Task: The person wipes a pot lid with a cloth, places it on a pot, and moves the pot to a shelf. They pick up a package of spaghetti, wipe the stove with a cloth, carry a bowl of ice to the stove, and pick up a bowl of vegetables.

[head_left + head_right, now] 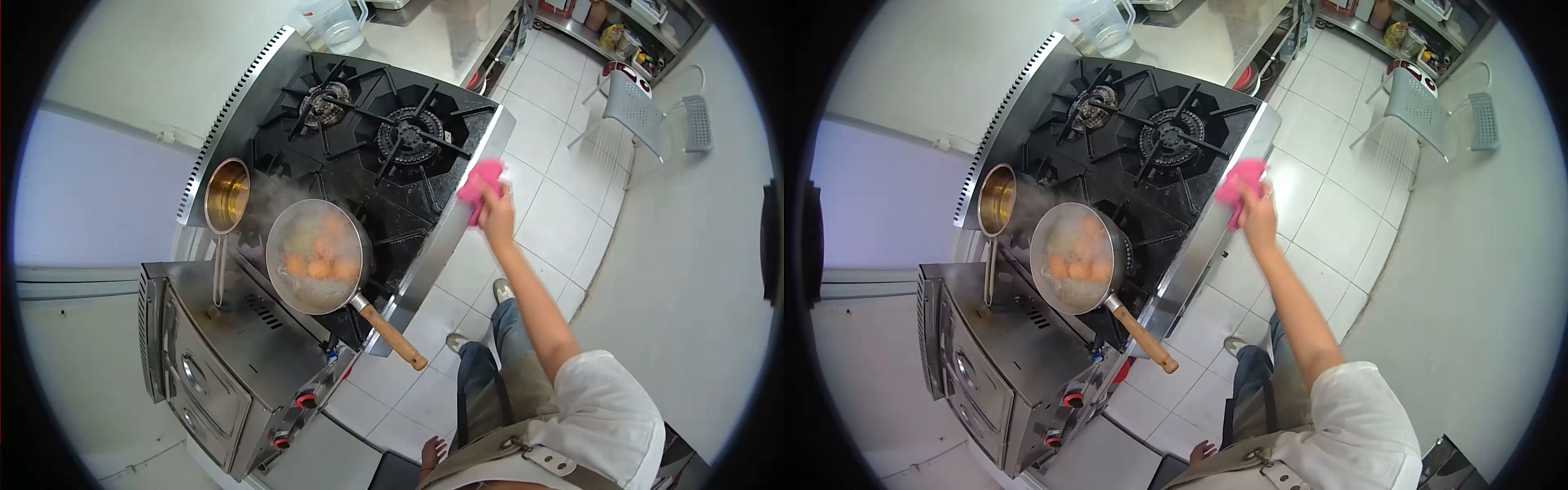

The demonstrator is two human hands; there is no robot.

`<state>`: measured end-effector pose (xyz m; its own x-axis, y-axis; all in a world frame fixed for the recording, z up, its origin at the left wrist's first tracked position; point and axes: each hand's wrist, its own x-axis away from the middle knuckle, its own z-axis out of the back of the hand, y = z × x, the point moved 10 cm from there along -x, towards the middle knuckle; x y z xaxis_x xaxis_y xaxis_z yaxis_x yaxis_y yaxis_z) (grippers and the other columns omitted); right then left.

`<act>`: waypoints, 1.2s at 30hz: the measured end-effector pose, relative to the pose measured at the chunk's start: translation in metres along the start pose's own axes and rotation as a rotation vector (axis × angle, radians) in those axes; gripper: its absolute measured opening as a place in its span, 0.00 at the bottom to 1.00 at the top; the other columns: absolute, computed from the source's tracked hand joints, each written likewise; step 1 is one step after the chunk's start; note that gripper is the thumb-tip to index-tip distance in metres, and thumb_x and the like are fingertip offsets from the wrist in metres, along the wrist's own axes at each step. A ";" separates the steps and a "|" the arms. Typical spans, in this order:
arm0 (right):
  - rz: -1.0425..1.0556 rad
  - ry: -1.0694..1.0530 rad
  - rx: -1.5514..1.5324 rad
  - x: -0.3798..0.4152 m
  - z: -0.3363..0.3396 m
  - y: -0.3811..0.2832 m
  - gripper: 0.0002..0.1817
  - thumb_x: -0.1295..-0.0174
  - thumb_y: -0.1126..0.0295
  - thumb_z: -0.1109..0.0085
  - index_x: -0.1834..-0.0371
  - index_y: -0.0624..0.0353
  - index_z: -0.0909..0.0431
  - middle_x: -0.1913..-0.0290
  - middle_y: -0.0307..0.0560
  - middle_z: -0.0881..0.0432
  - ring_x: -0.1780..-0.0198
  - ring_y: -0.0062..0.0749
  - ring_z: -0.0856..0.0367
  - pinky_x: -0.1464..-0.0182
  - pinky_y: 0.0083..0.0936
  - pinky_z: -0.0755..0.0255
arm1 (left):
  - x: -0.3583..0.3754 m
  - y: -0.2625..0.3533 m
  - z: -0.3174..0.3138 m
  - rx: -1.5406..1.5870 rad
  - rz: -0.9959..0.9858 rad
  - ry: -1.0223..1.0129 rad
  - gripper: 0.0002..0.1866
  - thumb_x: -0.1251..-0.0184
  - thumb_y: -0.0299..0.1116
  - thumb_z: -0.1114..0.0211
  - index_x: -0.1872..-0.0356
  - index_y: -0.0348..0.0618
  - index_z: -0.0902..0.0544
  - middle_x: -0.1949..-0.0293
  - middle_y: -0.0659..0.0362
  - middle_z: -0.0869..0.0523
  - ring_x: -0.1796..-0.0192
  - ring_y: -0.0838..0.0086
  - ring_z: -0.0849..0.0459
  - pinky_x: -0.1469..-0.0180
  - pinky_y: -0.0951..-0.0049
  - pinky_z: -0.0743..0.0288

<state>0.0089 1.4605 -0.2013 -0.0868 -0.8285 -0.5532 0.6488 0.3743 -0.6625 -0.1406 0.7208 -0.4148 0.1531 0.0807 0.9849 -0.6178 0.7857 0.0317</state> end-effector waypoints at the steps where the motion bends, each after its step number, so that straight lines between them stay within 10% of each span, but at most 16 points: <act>1: -0.060 0.008 0.055 -0.025 -0.001 0.024 0.22 0.50 0.81 0.47 0.52 0.44 0.22 0.57 0.57 0.28 0.62 0.48 0.24 0.63 0.34 0.29 | -0.003 -0.006 -0.002 -0.090 -0.156 -0.084 0.21 0.34 0.40 0.53 0.42 0.42 0.33 0.52 0.53 0.22 0.51 0.65 0.22 0.53 0.65 0.27; 6: -0.247 -0.003 0.157 -0.112 -0.003 0.103 0.18 0.44 0.75 0.51 0.51 0.47 0.23 0.49 0.68 0.31 0.52 0.57 0.27 0.51 0.36 0.30 | -0.051 -0.081 0.002 -0.307 -0.116 -0.268 0.24 0.39 0.39 0.45 0.44 0.39 0.32 0.54 0.52 0.22 0.52 0.63 0.22 0.53 0.65 0.26; 11: -0.207 0.031 0.096 -0.006 -0.017 0.038 0.27 0.45 0.80 0.53 0.40 0.48 0.32 0.47 0.71 0.36 0.47 0.63 0.33 0.45 0.41 0.37 | -0.030 -0.061 -0.022 -1.137 -0.740 -0.298 0.27 0.41 0.40 0.41 0.43 0.37 0.34 0.54 0.48 0.23 0.50 0.61 0.23 0.50 0.64 0.26; 14: -0.220 -0.187 -0.010 0.083 -0.018 -0.049 0.32 0.48 0.82 0.52 0.37 0.44 0.36 0.53 0.65 0.34 0.53 0.59 0.30 0.50 0.39 0.33 | -0.011 -0.033 -0.008 -0.857 -0.751 -0.242 0.25 0.39 0.41 0.44 0.43 0.40 0.33 0.54 0.50 0.22 0.50 0.62 0.23 0.52 0.64 0.26; 19: -0.098 -0.482 -0.155 0.182 -0.026 -0.149 0.31 0.55 0.81 0.48 0.42 0.49 0.30 0.52 0.66 0.33 0.57 0.53 0.28 0.56 0.36 0.30 | -0.025 -0.042 0.030 -0.034 0.041 -0.004 0.21 0.36 0.42 0.50 0.45 0.44 0.30 0.54 0.55 0.21 0.55 0.70 0.22 0.55 0.69 0.27; 24: 0.041 -0.731 -0.273 0.233 -0.045 -0.163 0.24 0.57 0.79 0.49 0.53 0.50 0.23 0.58 0.56 0.28 0.60 0.50 0.28 0.59 0.38 0.30 | -0.009 -0.010 0.027 -0.120 -0.003 -0.005 0.20 0.37 0.40 0.51 0.46 0.46 0.30 0.55 0.55 0.21 0.56 0.69 0.22 0.55 0.67 0.27; 32: 0.186 -0.225 0.190 0.053 -0.009 -0.075 0.30 0.59 0.82 0.46 0.49 0.42 0.24 0.59 0.55 0.27 0.59 0.50 0.28 0.61 0.36 0.31 | 0.005 -0.027 0.034 0.020 -0.086 0.015 0.20 0.35 0.43 0.52 0.46 0.44 0.29 0.56 0.54 0.20 0.54 0.68 0.21 0.57 0.67 0.26; 36: 0.054 -0.357 -0.004 0.112 -0.023 -0.107 0.29 0.58 0.82 0.47 0.49 0.44 0.24 0.56 0.60 0.29 0.55 0.53 0.29 0.56 0.36 0.31 | -0.042 -0.074 0.024 -0.701 -0.394 -0.197 0.21 0.37 0.43 0.51 0.49 0.40 0.26 0.57 0.54 0.19 0.55 0.68 0.20 0.57 0.68 0.26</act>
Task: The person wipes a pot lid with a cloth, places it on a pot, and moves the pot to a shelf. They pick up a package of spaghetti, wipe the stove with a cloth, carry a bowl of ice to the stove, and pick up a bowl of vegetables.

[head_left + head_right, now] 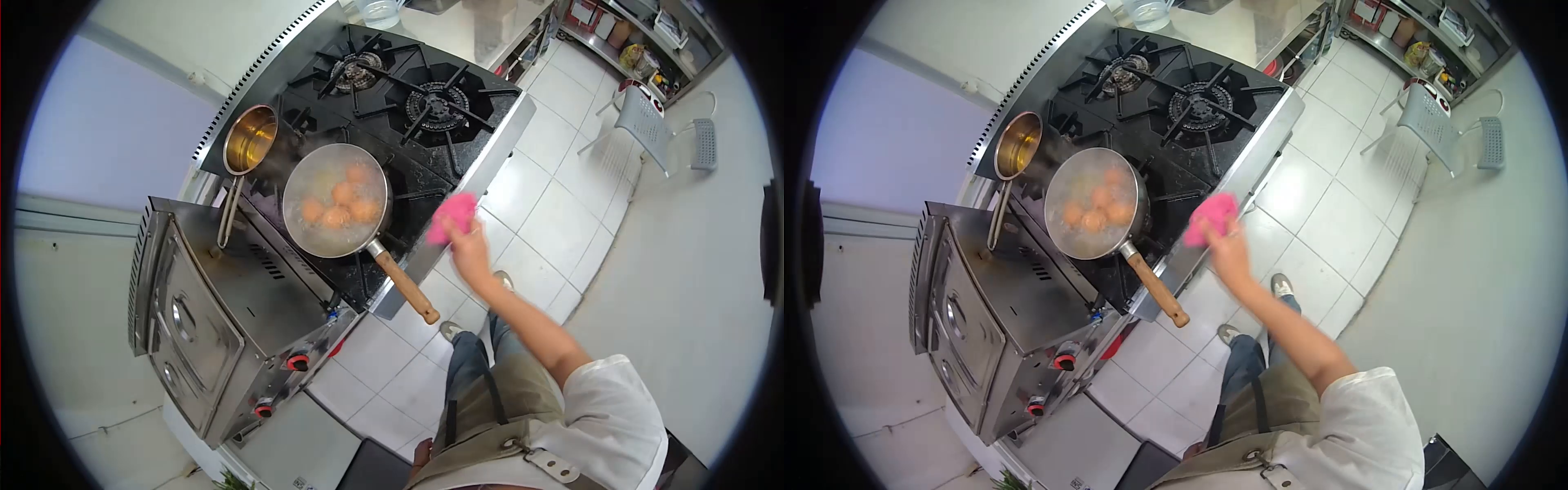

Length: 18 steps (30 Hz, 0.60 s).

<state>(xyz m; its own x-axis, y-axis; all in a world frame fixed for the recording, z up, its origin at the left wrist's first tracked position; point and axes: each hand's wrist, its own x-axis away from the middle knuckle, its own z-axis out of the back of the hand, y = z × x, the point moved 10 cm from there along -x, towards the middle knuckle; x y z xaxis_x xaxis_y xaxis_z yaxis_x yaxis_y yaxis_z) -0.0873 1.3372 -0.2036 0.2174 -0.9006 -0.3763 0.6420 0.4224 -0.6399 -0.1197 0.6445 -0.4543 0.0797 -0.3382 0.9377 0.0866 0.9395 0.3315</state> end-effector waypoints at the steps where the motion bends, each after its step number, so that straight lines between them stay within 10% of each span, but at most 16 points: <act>1: 0.050 -0.030 0.033 0.020 -0.008 -0.023 0.29 0.57 0.81 0.46 0.49 0.45 0.25 0.56 0.60 0.28 0.55 0.53 0.29 0.56 0.37 0.31 | -0.017 -0.011 -0.014 -0.281 -0.111 -0.065 0.20 0.37 0.42 0.51 0.51 0.39 0.25 0.57 0.54 0.19 0.56 0.68 0.20 0.57 0.68 0.26; 3: -0.013 -0.240 -0.086 0.057 -0.040 -0.040 0.25 0.51 0.81 0.48 0.49 0.44 0.25 0.57 0.60 0.28 0.55 0.51 0.28 0.55 0.34 0.31 | -0.022 0.003 -0.017 -0.435 -0.189 0.013 0.18 0.37 0.41 0.51 0.57 0.38 0.21 0.57 0.53 0.19 0.56 0.66 0.21 0.57 0.68 0.25; 5: -0.573 -0.498 -0.344 0.094 -0.067 -0.032 0.20 0.43 0.74 0.50 0.46 0.46 0.27 0.56 0.59 0.28 0.54 0.48 0.28 0.54 0.31 0.32 | -0.004 0.032 0.001 -0.177 -0.200 0.102 0.18 0.37 0.41 0.51 0.55 0.39 0.22 0.57 0.53 0.20 0.56 0.66 0.21 0.57 0.68 0.25; 8: -0.102 -0.319 -0.521 0.128 -0.073 -0.081 0.19 0.38 0.64 0.52 0.43 0.49 0.31 0.56 0.58 0.28 0.53 0.45 0.28 0.53 0.31 0.33 | -0.005 0.051 0.017 0.397 0.026 0.194 0.19 0.37 0.41 0.49 0.49 0.40 0.27 0.57 0.54 0.20 0.58 0.67 0.20 0.57 0.67 0.25; 10: -0.203 -0.776 -0.469 0.129 -0.083 -0.086 0.21 0.40 0.64 0.52 0.41 0.48 0.32 0.54 0.55 0.27 0.53 0.42 0.28 0.52 0.32 0.33 | 0.003 0.052 0.018 0.696 0.263 0.211 0.22 0.37 0.40 0.47 0.45 0.41 0.30 0.57 0.55 0.20 0.60 0.67 0.20 0.57 0.66 0.25; 13: 0.126 -0.324 -0.174 0.072 -0.035 -0.036 0.29 0.49 0.80 0.53 0.45 0.35 0.27 0.53 0.53 0.26 0.55 0.46 0.26 0.54 0.32 0.31 | 0.018 0.068 0.025 0.709 0.275 0.266 0.21 0.37 0.40 0.51 0.44 0.44 0.30 0.57 0.56 0.20 0.59 0.69 0.21 0.58 0.67 0.26; 18: 0.004 -0.028 0.119 -0.012 0.017 0.057 0.38 0.60 0.86 0.48 0.42 0.38 0.29 0.53 0.67 0.29 0.55 0.53 0.27 0.56 0.37 0.29 | 0.029 0.049 0.006 0.667 0.404 0.258 0.20 0.38 0.40 0.51 0.47 0.44 0.29 0.56 0.56 0.21 0.57 0.69 0.21 0.58 0.67 0.28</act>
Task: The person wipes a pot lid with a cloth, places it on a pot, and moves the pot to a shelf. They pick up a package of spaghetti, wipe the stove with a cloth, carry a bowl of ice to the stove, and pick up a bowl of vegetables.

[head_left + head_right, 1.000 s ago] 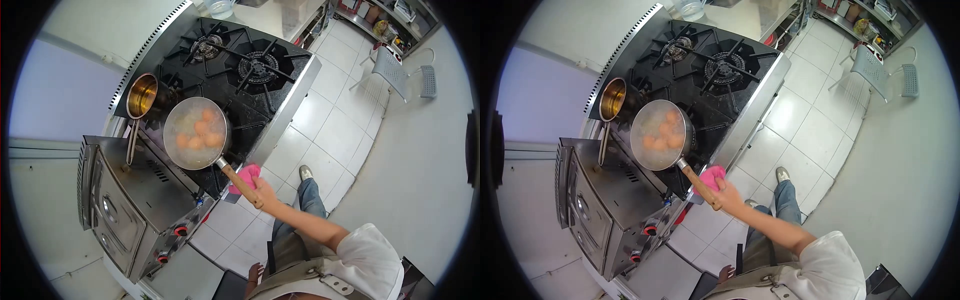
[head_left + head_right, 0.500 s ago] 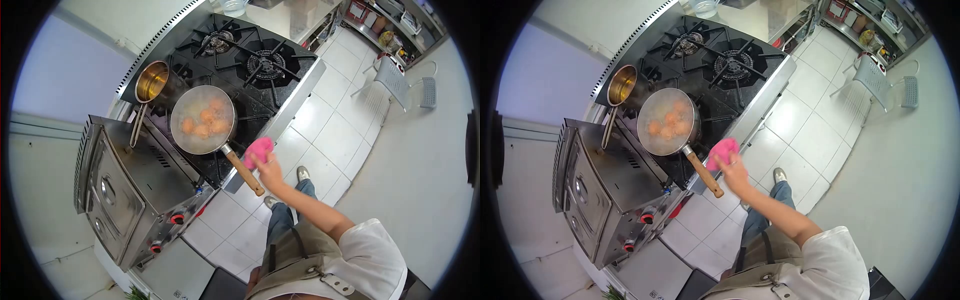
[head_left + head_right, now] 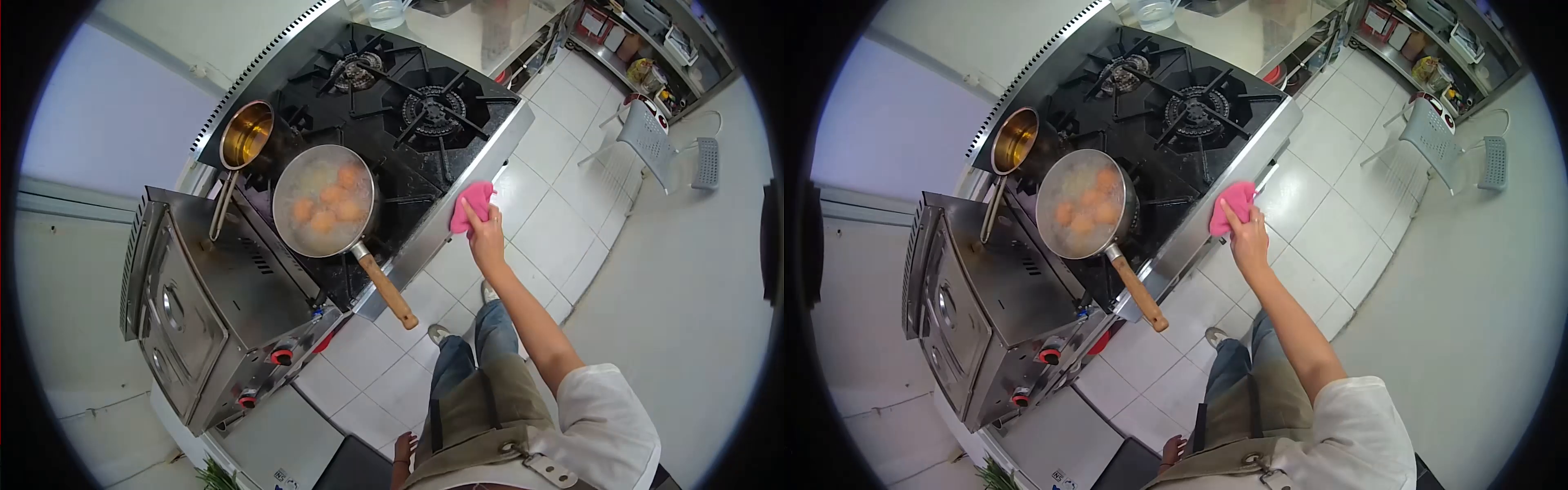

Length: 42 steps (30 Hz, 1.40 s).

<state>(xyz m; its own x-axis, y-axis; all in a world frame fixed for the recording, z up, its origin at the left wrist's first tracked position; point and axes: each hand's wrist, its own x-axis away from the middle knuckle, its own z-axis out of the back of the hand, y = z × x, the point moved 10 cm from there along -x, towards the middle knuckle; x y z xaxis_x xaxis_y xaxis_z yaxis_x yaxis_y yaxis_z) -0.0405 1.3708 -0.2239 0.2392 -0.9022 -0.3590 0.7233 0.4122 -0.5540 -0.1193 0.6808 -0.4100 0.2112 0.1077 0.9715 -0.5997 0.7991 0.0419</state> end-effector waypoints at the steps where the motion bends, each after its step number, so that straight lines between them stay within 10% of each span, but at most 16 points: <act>1: -0.040 0.016 -0.020 -0.003 0.001 0.005 0.38 0.59 0.87 0.48 0.41 0.39 0.31 0.52 0.67 0.30 0.55 0.53 0.27 0.56 0.36 0.30 | -0.006 -0.010 -0.002 -0.003 -0.007 -0.005 0.20 0.38 0.41 0.50 0.47 0.44 0.28 0.57 0.56 0.20 0.57 0.70 0.22 0.56 0.67 0.28; 4: -0.140 0.022 -0.292 0.010 0.000 -0.018 0.41 0.59 0.87 0.48 0.38 0.41 0.35 0.56 0.64 0.31 0.58 0.53 0.28 0.54 0.37 0.32 | -0.047 -0.006 -0.025 -0.678 -0.483 -0.151 0.20 0.39 0.42 0.48 0.48 0.43 0.27 0.59 0.55 0.20 0.58 0.70 0.22 0.55 0.69 0.29; 8: -0.067 -0.107 -0.237 0.038 -0.018 -0.038 0.40 0.59 0.87 0.50 0.39 0.40 0.33 0.55 0.60 0.31 0.58 0.51 0.30 0.55 0.36 0.32 | -0.041 0.006 -0.040 -0.132 -0.065 -0.059 0.19 0.38 0.39 0.50 0.48 0.44 0.26 0.63 0.56 0.18 0.56 0.69 0.20 0.59 0.69 0.26; 15: 0.136 -0.271 -0.096 -0.015 -0.007 -0.010 0.35 0.58 0.83 0.49 0.42 0.38 0.29 0.54 0.59 0.31 0.56 0.50 0.30 0.55 0.35 0.31 | 0.017 0.077 -0.097 -0.049 -0.099 -0.053 0.21 0.40 0.36 0.48 0.45 0.44 0.31 0.57 0.57 0.20 0.55 0.69 0.21 0.55 0.67 0.28; 17: 0.180 -0.044 -0.179 -0.033 0.013 0.007 0.33 0.53 0.83 0.51 0.42 0.41 0.30 0.56 0.61 0.30 0.61 0.49 0.29 0.58 0.37 0.32 | 0.026 0.065 -0.104 -0.018 -0.061 -0.027 0.21 0.39 0.37 0.48 0.45 0.44 0.31 0.57 0.57 0.20 0.55 0.69 0.21 0.55 0.67 0.28; 20: -0.332 0.161 -0.224 -0.090 0.058 0.113 0.27 0.44 0.81 0.59 0.39 0.49 0.35 0.57 0.61 0.28 0.58 0.49 0.26 0.56 0.33 0.32 | 0.030 0.036 -0.110 0.096 -0.007 -0.009 0.21 0.39 0.39 0.47 0.46 0.44 0.30 0.57 0.58 0.21 0.55 0.69 0.22 0.57 0.67 0.28; 26: 0.080 0.530 -0.250 -0.284 0.189 0.082 0.17 0.43 0.77 0.53 0.50 0.56 0.30 0.57 0.59 0.27 0.55 0.53 0.28 0.51 0.38 0.36 | 0.028 0.019 -0.127 -0.019 -0.070 -0.081 0.19 0.36 0.40 0.50 0.47 0.44 0.29 0.58 0.57 0.20 0.60 0.70 0.21 0.61 0.69 0.27; 31: -0.146 -0.181 0.276 -0.364 0.076 0.086 0.24 0.40 0.55 0.52 0.39 0.41 0.35 0.33 0.60 0.50 0.36 0.56 0.45 0.38 0.48 0.47 | 0.010 0.062 -0.131 -0.112 -0.126 -0.120 0.19 0.36 0.40 0.50 0.48 0.44 0.29 0.58 0.57 0.20 0.60 0.71 0.21 0.61 0.70 0.27; 35: -0.034 0.276 -0.066 -0.265 0.076 0.123 0.23 0.39 0.58 0.51 0.40 0.45 0.34 0.39 0.63 0.39 0.36 0.58 0.46 0.37 0.50 0.51 | -0.009 0.127 -0.111 -0.202 -0.200 -0.140 0.19 0.36 0.40 0.50 0.48 0.44 0.29 0.59 0.57 0.20 0.60 0.71 0.21 0.61 0.70 0.27; 38: -0.248 0.197 0.034 -0.069 0.081 0.168 0.21 0.40 0.63 0.51 0.44 0.55 0.32 0.43 0.66 0.35 0.38 0.59 0.44 0.38 0.49 0.48 | -0.027 0.187 -0.097 -0.332 -0.271 -0.161 0.18 0.36 0.40 0.50 0.48 0.44 0.29 0.59 0.57 0.20 0.60 0.71 0.21 0.61 0.70 0.27; 42: -0.809 -1.025 0.050 0.366 0.005 0.261 0.36 0.40 0.42 0.63 0.36 0.56 0.40 0.34 0.54 0.41 0.31 0.59 0.56 0.32 0.48 0.58 | -0.053 0.269 -0.067 -0.542 -0.363 -0.178 0.18 0.36 0.40 0.50 0.48 0.44 0.28 0.59 0.57 0.20 0.60 0.71 0.21 0.61 0.70 0.27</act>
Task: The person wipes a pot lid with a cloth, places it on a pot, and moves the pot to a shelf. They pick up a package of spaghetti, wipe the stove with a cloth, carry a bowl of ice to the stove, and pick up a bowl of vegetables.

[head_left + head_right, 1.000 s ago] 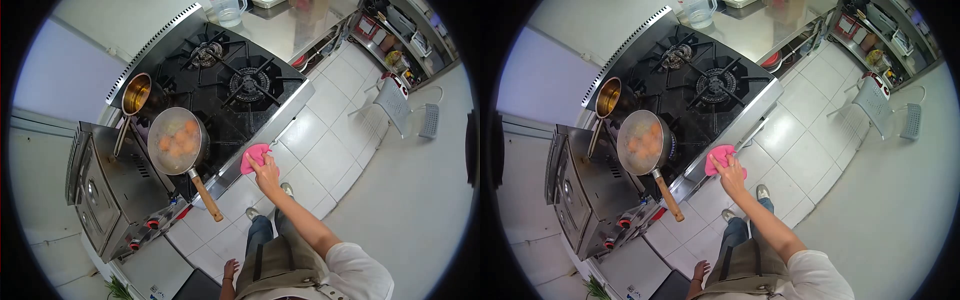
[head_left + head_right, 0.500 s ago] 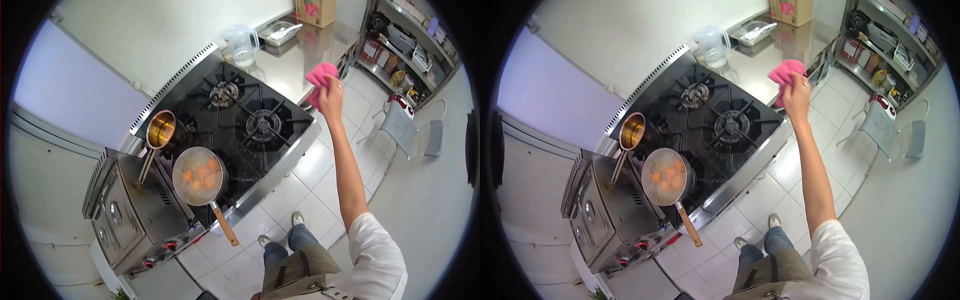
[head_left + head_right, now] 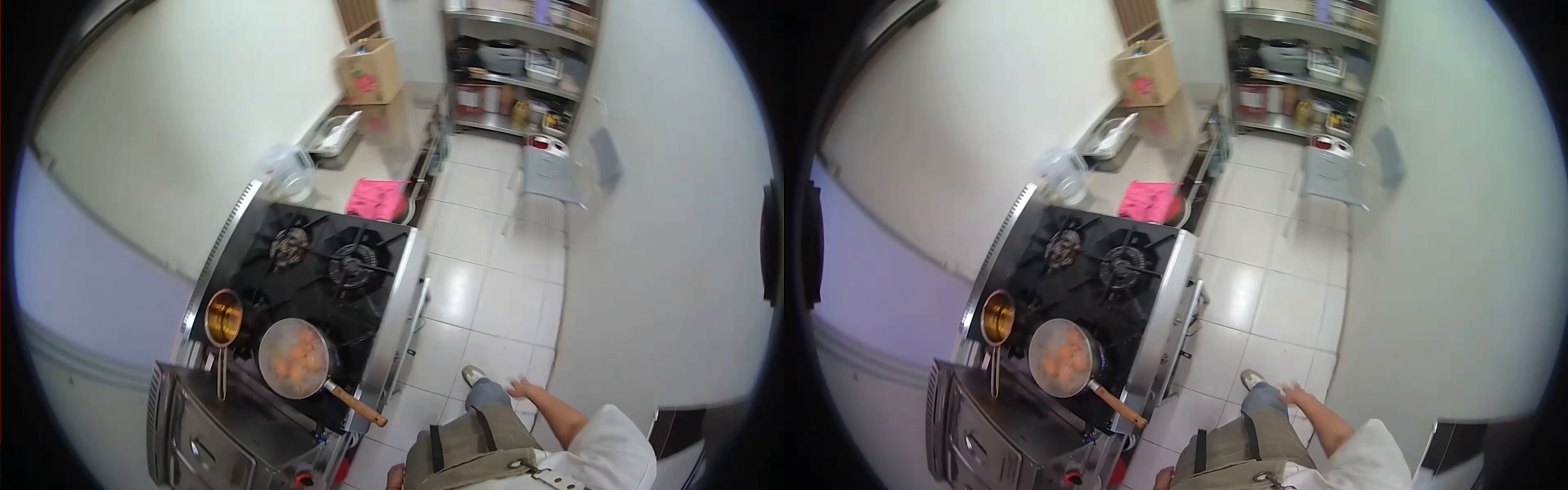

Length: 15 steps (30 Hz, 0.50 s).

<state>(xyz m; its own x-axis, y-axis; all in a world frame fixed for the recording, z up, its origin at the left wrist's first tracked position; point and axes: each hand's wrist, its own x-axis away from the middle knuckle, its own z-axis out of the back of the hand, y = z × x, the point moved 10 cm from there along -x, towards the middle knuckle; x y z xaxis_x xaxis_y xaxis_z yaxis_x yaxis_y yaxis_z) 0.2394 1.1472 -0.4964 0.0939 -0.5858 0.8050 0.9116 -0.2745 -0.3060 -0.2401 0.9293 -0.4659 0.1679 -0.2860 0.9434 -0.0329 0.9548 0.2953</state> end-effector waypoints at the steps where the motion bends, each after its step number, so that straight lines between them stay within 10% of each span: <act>1: -0.133 -0.178 0.006 0.055 -0.056 0.044 0.35 0.39 0.43 0.63 0.38 0.58 0.36 0.35 0.54 0.39 0.31 0.52 0.49 0.32 0.43 0.54 | -0.009 0.009 0.017 -0.052 -0.022 -0.009 0.18 0.36 0.40 0.50 0.48 0.44 0.28 0.59 0.57 0.20 0.60 0.71 0.21 0.61 0.70 0.27; 2: -0.244 -0.265 0.115 0.048 -0.166 0.133 0.33 0.38 0.45 0.63 0.41 0.60 0.33 0.37 0.54 0.36 0.33 0.48 0.43 0.33 0.38 0.51 | -0.017 0.016 0.035 -0.069 -0.032 -0.035 0.19 0.37 0.42 0.49 0.48 0.45 0.28 0.58 0.58 0.21 0.59 0.71 0.22 0.61 0.69 0.28; 7: -0.684 0.095 -0.511 0.311 -0.242 0.173 0.25 0.42 0.53 0.58 0.55 0.61 0.22 0.51 0.60 0.24 0.47 0.50 0.27 0.45 0.38 0.33 | -0.031 0.050 0.060 -0.371 -0.057 -0.190 0.18 0.39 0.45 0.47 0.53 0.45 0.27 0.60 0.59 0.21 0.58 0.72 0.22 0.60 0.69 0.28; 9: -0.810 0.441 -0.783 0.346 -0.322 0.208 0.19 0.39 0.57 0.56 0.65 0.62 0.23 0.74 0.53 0.21 0.77 0.37 0.21 0.79 0.33 0.29 | -0.022 0.051 0.056 -0.417 -0.025 -0.245 0.16 0.38 0.42 0.47 0.54 0.45 0.26 0.61 0.60 0.21 0.61 0.73 0.23 0.62 0.72 0.28; 12: -0.871 0.963 -1.401 0.406 -0.382 0.143 0.18 0.39 0.56 0.55 0.62 0.61 0.24 0.73 0.47 0.21 0.76 0.30 0.22 0.80 0.29 0.31 | -0.037 0.055 0.045 -0.639 0.017 -0.385 0.15 0.38 0.39 0.47 0.54 0.44 0.25 0.63 0.60 0.21 0.65 0.74 0.23 0.65 0.76 0.28; 14: -0.848 0.836 -1.339 0.400 -0.454 0.089 0.18 0.40 0.56 0.54 0.61 0.60 0.24 0.71 0.47 0.21 0.75 0.30 0.22 0.79 0.28 0.31 | -0.025 0.067 0.011 -1.120 -0.223 -0.548 0.16 0.37 0.42 0.48 0.52 0.45 0.26 0.60 0.60 0.21 0.62 0.73 0.23 0.65 0.71 0.29; 15: -0.766 0.676 -1.209 0.388 -0.477 0.070 0.18 0.40 0.56 0.53 0.60 0.60 0.24 0.70 0.46 0.21 0.73 0.30 0.21 0.78 0.27 0.30 | -0.021 0.068 0.011 -1.004 -0.045 -0.410 0.16 0.38 0.39 0.46 0.52 0.43 0.26 0.62 0.58 0.21 0.65 0.71 0.23 0.65 0.71 0.28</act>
<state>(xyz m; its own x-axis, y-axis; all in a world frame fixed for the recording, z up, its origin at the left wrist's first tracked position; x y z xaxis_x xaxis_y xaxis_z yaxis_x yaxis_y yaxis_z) 0.1487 0.5372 -0.4483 -0.7091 -0.1561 0.6876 -0.2175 -0.8792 -0.4239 -0.2563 0.9993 -0.4643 -0.1991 -0.1500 0.9684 0.8173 0.5199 0.2486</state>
